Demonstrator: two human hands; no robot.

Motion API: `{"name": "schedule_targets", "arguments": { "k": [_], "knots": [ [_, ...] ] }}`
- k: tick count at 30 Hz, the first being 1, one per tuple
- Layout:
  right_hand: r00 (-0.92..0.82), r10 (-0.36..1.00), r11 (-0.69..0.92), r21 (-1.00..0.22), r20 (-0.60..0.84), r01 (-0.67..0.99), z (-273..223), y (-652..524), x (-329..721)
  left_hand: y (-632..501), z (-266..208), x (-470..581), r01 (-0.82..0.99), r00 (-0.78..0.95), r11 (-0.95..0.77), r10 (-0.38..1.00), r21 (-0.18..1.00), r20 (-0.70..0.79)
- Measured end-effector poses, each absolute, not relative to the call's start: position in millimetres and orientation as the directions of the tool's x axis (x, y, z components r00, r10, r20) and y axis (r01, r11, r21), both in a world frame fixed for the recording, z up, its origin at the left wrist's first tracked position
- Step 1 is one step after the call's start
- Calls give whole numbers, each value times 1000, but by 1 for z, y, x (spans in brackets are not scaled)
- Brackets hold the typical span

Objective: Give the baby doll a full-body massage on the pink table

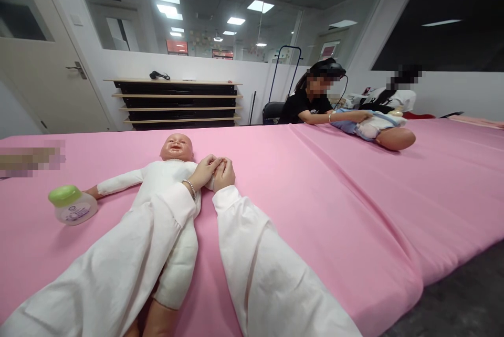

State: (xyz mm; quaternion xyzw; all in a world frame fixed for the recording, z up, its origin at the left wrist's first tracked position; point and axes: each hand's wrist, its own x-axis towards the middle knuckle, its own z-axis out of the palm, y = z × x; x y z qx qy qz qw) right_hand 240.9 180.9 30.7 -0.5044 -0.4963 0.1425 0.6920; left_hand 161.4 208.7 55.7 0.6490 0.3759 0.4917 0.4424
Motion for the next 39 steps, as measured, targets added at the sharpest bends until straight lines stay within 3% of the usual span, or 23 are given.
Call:
{"name": "schedule_targets", "arguments": {
  "k": [9, 26, 35, 39],
  "knots": [
    [561, 726, 410, -905, 398, 112, 26, 191, 246, 204, 53, 166, 105, 281, -367, 902, 924, 327],
    [521, 776, 451, -890, 354, -68, 21, 200, 248, 213, 44, 165, 181, 214, -400, 907, 898, 361],
    [493, 793, 451, -889, 358, -80, 38, 181, 241, 212, 51, 167, 167, 198, -410, 905, 897, 377],
    [446, 785, 490, -871, 431, -21, 38, 177, 239, 211, 53, 165, 170, 182, -403, 910, 899, 373]
  ]
}}
